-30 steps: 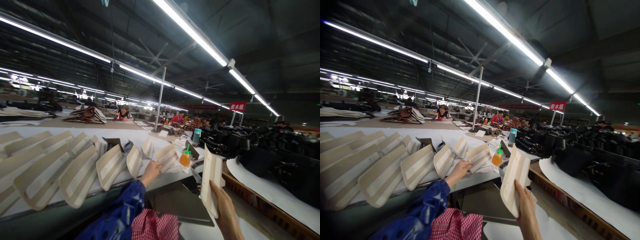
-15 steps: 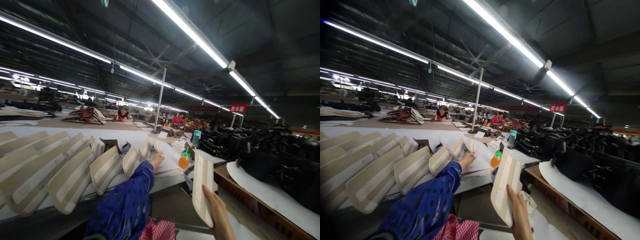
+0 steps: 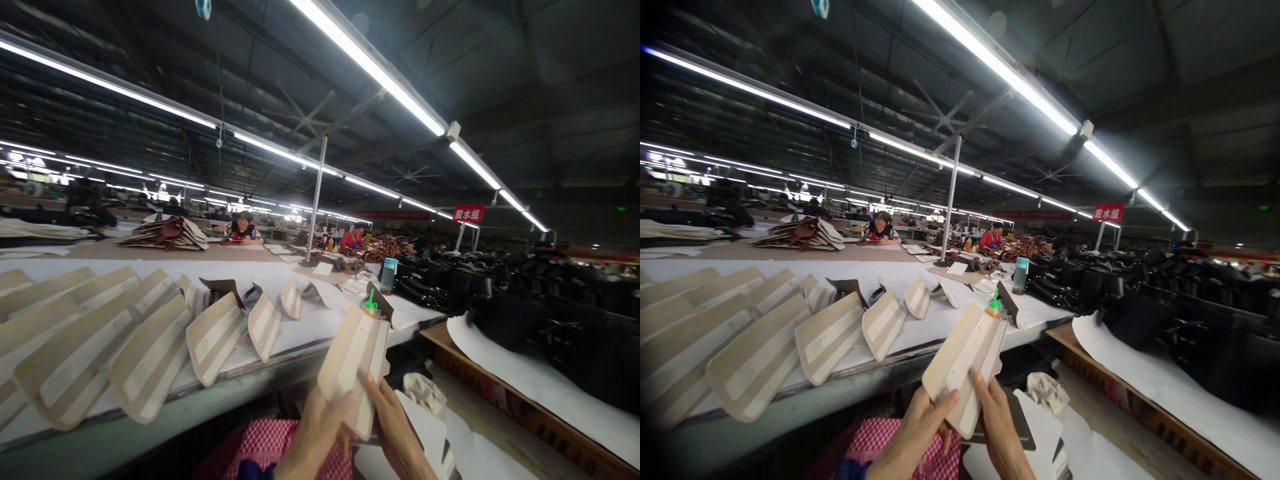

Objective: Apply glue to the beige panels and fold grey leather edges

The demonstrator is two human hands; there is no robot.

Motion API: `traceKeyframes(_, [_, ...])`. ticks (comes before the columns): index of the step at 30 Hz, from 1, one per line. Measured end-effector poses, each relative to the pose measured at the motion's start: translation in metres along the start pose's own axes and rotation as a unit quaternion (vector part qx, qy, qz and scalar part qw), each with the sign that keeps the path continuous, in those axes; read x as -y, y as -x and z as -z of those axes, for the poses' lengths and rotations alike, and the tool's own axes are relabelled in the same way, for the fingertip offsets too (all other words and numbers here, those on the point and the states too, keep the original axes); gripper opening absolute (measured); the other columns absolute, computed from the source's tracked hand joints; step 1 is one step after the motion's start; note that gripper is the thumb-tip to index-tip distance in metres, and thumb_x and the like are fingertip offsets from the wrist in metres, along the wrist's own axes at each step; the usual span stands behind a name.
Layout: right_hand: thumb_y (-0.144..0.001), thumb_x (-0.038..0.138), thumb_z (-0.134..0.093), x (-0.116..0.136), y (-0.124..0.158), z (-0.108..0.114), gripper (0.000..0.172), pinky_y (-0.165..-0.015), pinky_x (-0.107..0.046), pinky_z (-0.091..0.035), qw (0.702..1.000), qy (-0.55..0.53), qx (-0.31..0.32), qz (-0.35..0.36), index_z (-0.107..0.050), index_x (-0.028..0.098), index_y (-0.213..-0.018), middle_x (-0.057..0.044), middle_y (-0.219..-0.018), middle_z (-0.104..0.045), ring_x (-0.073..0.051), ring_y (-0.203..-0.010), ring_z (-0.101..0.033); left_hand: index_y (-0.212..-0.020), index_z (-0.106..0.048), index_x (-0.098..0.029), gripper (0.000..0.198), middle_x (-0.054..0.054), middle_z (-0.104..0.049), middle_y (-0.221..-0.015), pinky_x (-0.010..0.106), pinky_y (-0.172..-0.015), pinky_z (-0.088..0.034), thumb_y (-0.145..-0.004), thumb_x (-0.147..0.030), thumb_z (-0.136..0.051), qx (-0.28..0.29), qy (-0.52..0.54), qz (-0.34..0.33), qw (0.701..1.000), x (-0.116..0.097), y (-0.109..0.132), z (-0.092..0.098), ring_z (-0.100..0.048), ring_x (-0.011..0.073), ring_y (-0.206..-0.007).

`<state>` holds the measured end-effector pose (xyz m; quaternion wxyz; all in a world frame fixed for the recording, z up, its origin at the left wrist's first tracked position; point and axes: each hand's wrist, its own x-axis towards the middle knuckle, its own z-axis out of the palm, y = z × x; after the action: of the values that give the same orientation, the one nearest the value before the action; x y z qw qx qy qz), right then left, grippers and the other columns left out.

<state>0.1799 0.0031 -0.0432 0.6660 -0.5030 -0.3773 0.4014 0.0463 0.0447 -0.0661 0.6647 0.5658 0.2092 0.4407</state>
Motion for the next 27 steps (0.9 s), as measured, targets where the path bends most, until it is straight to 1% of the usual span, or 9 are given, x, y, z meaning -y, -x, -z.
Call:
traceKeyframes(3, [-0.074, 0.067, -0.077, 0.001, 0.004, -0.004, 0.055, -0.06, -0.033, -0.055, 0.999, 0.022, 0.039, 0.009, -0.073, 0.016, -0.095, -0.007, -0.082, -0.074, -0.025, -0.071, -0.071, -0.106, -0.065, -0.013, 0.038, -0.002, -0.065, -0.071, 0.02, -0.043, -0.046, -0.096, -0.05, -0.058, -0.081, -0.041, -0.016, 0.996, -0.003, -0.019, 0.015, -0.056, 0.0078, -0.047])
traceKeyframes(6, [-0.075, 0.066, -0.077, 0.003, -0.002, 0.004, 0.055, -0.056, -0.031, -0.053, 0.997, 0.044, 0.064, 0.025, -0.072, 0.019, -0.103, -0.011, -0.104, -0.074, -0.026, -0.078, -0.072, -0.109, -0.065, -0.015, 0.028, 0.002, -0.07, -0.093, 0.029, -0.062, -0.058, -0.097, -0.039, -0.06, -0.143, -0.089, -0.03, 0.985, -0.012, -0.049, 0.039, -0.067, 0.0134, -0.07])
traceKeyframes(8, [-0.078, 0.065, -0.075, 0.004, -0.008, 0.014, 0.057, -0.059, -0.03, -0.053, 0.995, 0.062, 0.063, 0.04, -0.068, 0.022, -0.114, -0.012, -0.122, -0.069, -0.025, -0.083, -0.072, -0.113, -0.065, -0.015, 0.027, 0.005, -0.07, -0.107, 0.036, -0.075, -0.059, -0.097, -0.036, -0.062, -0.185, -0.127, -0.039, 0.974, -0.02, -0.069, 0.056, -0.069, 0.0181, -0.086])
traceKeyframes(10, [-0.082, 0.065, -0.07, 0.007, -0.014, 0.027, 0.057, -0.062, -0.031, -0.052, 0.993, 0.091, 0.05, 0.054, -0.065, 0.022, -0.118, -0.013, -0.129, -0.066, -0.024, -0.084, -0.072, -0.114, -0.065, -0.015, 0.027, 0.006, -0.069, -0.113, 0.041, -0.083, -0.058, -0.096, -0.035, -0.063, -0.231, -0.169, -0.041, 0.957, -0.029, -0.089, 0.073, -0.068, 0.0217, -0.097])
traceKeyframes(15, [-0.087, 0.068, -0.059, 0.023, -0.023, 0.071, 0.057, -0.068, -0.034, -0.053, 0.97, 0.225, 0.031, 0.083, -0.064, 0.018, -0.115, -0.012, -0.115, -0.072, -0.024, -0.085, -0.072, -0.119, -0.064, -0.018, 0.028, 0.008, -0.065, -0.124, 0.046, -0.093, -0.054, -0.095, -0.032, -0.065, -0.302, -0.261, -0.03, 0.916, -0.038, -0.137, 0.103, -0.065, 0.0243, -0.109])
traceKeyframes(18, [-0.094, 0.054, -0.061, 0.034, -0.021, 0.098, 0.043, -0.077, -0.037, -0.054, 0.934, 0.342, 0.059, 0.082, -0.066, 0.017, -0.113, -0.008, -0.106, -0.073, -0.022, -0.088, -0.071, -0.121, -0.063, -0.018, 0.029, 0.009, -0.064, -0.126, 0.046, -0.093, -0.055, -0.094, -0.031, -0.066, -0.311, -0.302, -0.027, 0.901, -0.035, -0.152, 0.108, -0.065, 0.0246, -0.11])
traceKeyframes(22, [-0.097, 0.035, -0.066, 0.037, -0.016, 0.117, 0.021, -0.091, -0.043, -0.053, 0.867, 0.481, 0.116, 0.06, -0.069, 0.019, -0.109, -0.005, -0.105, -0.071, -0.021, -0.094, -0.068, -0.128, -0.059, -0.018, 0.037, 0.009, -0.062, -0.131, 0.05, -0.096, -0.053, -0.094, -0.031, -0.066, -0.317, -0.347, -0.064, 0.88, -0.027, -0.144, 0.105, -0.063, 0.0273, -0.114])
traceKeyframes(25, [-0.096, 0.033, -0.068, 0.028, -0.017, 0.113, 0.021, -0.098, -0.048, -0.05, 0.822, 0.542, 0.162, 0.056, -0.068, 0.02, -0.113, -0.006, -0.115, -0.069, -0.023, -0.105, -0.065, -0.137, -0.052, -0.02, 0.046, 0.012, -0.051, -0.146, 0.058, -0.105, -0.045, -0.094, -0.03, -0.066, -0.305, -0.382, -0.131, 0.862, -0.017, -0.114, 0.097, -0.053, 0.0321, -0.129])
traceKeyframes(27, [-0.095, 0.033, -0.069, 0.018, -0.02, 0.106, 0.028, -0.103, -0.052, -0.046, 0.803, 0.561, 0.192, 0.066, -0.065, 0.02, -0.12, -0.008, -0.127, -0.064, -0.027, -0.116, -0.06, -0.144, -0.046, -0.022, 0.051, 0.013, -0.044, -0.152, 0.06, -0.111, -0.038, -0.096, -0.028, -0.062, -0.268, -0.407, -0.181, 0.854, -0.005, -0.083, 0.089, -0.045, 0.0339, -0.137])
